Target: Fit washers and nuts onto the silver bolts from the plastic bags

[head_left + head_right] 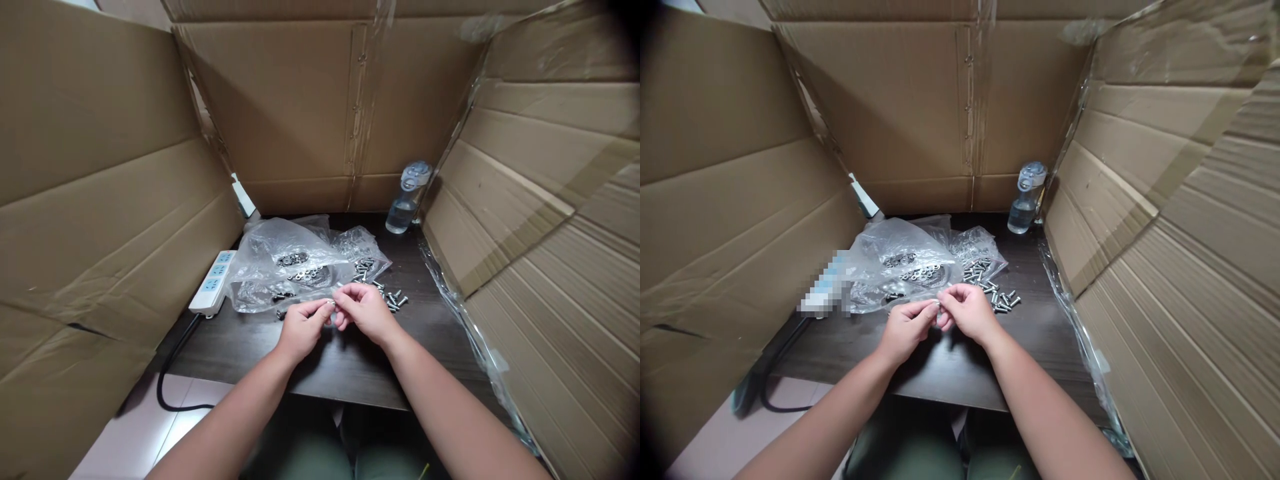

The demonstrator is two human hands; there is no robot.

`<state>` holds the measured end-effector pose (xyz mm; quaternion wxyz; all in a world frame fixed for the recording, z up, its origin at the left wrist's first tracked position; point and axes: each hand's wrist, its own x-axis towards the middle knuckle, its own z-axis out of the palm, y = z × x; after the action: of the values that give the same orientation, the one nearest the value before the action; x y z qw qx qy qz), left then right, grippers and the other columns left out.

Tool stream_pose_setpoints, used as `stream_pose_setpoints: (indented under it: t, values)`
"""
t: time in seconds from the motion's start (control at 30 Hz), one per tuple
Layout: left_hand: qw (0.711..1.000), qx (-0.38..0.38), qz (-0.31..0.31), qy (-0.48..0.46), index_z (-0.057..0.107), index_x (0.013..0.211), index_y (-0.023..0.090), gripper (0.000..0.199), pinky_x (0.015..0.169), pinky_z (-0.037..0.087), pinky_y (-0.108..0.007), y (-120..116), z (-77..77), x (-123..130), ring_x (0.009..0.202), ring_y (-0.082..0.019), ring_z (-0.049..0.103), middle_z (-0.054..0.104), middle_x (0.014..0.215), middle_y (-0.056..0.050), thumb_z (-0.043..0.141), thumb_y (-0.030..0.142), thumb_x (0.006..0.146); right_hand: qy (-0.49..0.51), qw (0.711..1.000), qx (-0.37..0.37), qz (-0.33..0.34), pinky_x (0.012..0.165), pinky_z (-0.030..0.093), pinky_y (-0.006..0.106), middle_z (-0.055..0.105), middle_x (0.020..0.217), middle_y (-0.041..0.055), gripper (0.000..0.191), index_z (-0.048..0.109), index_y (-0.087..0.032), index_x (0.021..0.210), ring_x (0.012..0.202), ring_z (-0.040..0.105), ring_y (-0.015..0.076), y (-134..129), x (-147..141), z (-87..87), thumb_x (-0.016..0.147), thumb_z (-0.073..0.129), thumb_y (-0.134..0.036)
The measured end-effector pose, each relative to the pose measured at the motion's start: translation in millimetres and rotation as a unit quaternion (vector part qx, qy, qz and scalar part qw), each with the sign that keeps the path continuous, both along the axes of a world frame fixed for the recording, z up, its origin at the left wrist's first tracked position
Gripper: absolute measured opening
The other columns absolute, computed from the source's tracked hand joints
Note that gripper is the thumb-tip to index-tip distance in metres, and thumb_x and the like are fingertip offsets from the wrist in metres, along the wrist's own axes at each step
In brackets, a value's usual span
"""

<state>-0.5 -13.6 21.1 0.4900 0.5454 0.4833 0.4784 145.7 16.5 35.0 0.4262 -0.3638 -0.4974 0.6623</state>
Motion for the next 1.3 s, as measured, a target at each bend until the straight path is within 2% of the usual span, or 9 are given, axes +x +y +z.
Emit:
stream_pose_setpoints:
  t: [0.23,0.4,0.6,0.7,0.83,0.93,1.07,1.2,1.3]
  values:
    - [0.978,0.116,-0.102,0.143,0.073,0.074,0.017,0.023,0.061,0.040,-0.024,12,15.7,-7,0.059,-0.014,0.051,0.063,0.064,-0.003,0.056,0.030,0.083,-0.045,0.999,-0.011,-0.026,0.025,0.036,0.017,0.051,0.040,-0.0045,0.044,0.052,-0.016,0.060,0.027,0.046,0.0083,4,2,-1.7,0.075,0.062,-0.056]
    - [0.971,0.150,-0.083,0.164,0.071,0.073,0.019,0.025,0.058,0.038,-0.024,11,7.3,-7,0.056,-0.013,0.049,0.061,0.061,-0.003,0.052,0.026,0.086,-0.035,0.999,-0.037,-0.018,0.033,0.047,0.020,0.057,0.050,-0.0017,0.046,0.059,-0.014,0.078,0.037,0.057,0.0120,9,7,-5.7,0.077,0.057,-0.060]
    - [0.975,0.161,-0.055,0.143,0.072,0.071,0.019,0.024,0.059,0.038,-0.025,9,5.8,-11,0.057,-0.014,0.050,0.059,0.060,-0.003,0.055,0.030,0.084,0.012,0.997,-0.025,0.077,0.054,0.056,0.028,0.066,0.069,0.0009,0.040,0.063,-0.014,0.093,0.056,0.065,0.0142,6,18,-0.7,0.064,0.079,-0.037]
    - [0.968,0.183,-0.058,0.161,0.071,0.073,0.020,0.023,0.058,0.037,-0.025,9,5.3,-14,0.055,-0.013,0.048,0.058,0.059,-0.002,0.055,0.029,0.085,-0.028,0.997,-0.013,0.068,0.051,0.055,0.027,0.064,0.061,-0.0001,0.038,0.063,-0.013,0.088,0.051,0.063,0.0138,4,17,0.0,0.064,0.078,-0.038]
    - [0.953,0.224,-0.037,0.200,0.069,0.070,0.020,0.021,0.055,0.034,-0.024,9,3.6,-15,0.052,-0.012,0.045,0.054,0.056,-0.001,0.055,0.024,0.084,-0.112,0.991,0.005,0.071,0.036,0.045,0.021,0.057,0.049,-0.0014,0.040,0.059,-0.014,0.066,0.038,0.056,0.0113,5,15,-3.6,0.075,0.064,-0.052]
    - [0.949,0.239,-0.029,0.204,0.069,0.071,0.020,0.018,0.056,0.035,-0.024,8,4.2,-17,0.053,-0.012,0.047,0.055,0.057,0.000,0.056,0.021,0.083,-0.114,0.992,0.017,0.060,0.039,0.046,0.021,0.059,0.056,-0.0009,0.039,0.061,-0.014,0.074,0.042,0.057,0.0108,6,17,-4.1,0.079,0.060,-0.053]
    - [0.945,0.246,-0.042,0.212,0.069,0.076,0.020,0.019,0.058,0.037,-0.025,8,4.4,-19,0.056,-0.013,0.050,0.058,0.061,-0.002,0.053,0.021,0.085,-0.070,0.993,0.050,0.083,0.053,0.052,0.025,0.064,0.069,-0.0005,0.035,0.062,-0.016,0.096,0.055,0.062,0.0124,5,20,-0.3,0.071,0.073,-0.038]
    - [0.940,0.251,-0.060,0.224,0.070,0.079,0.019,0.021,0.060,0.038,-0.024,7,1.9,-19,0.058,-0.013,0.053,0.060,0.064,-0.003,0.051,0.023,0.087,-0.081,0.991,0.036,0.097,0.051,0.051,0.026,0.062,0.060,-0.0015,0.033,0.063,-0.015,0.090,0.051,0.061,0.0129,4,18,-0.5,0.071,0.072,-0.040]
    - [0.940,0.255,-0.054,0.220,0.069,0.074,0.019,0.020,0.058,0.037,-0.024,7,0.7,-18,0.055,-0.013,0.051,0.059,0.061,-0.003,0.053,0.022,0.086,-0.133,0.985,0.031,0.104,0.041,0.045,0.021,0.056,0.054,-0.0017,0.036,0.060,-0.014,0.073,0.043,0.057,0.0108,6,17,-3.8,0.079,0.061,-0.049]
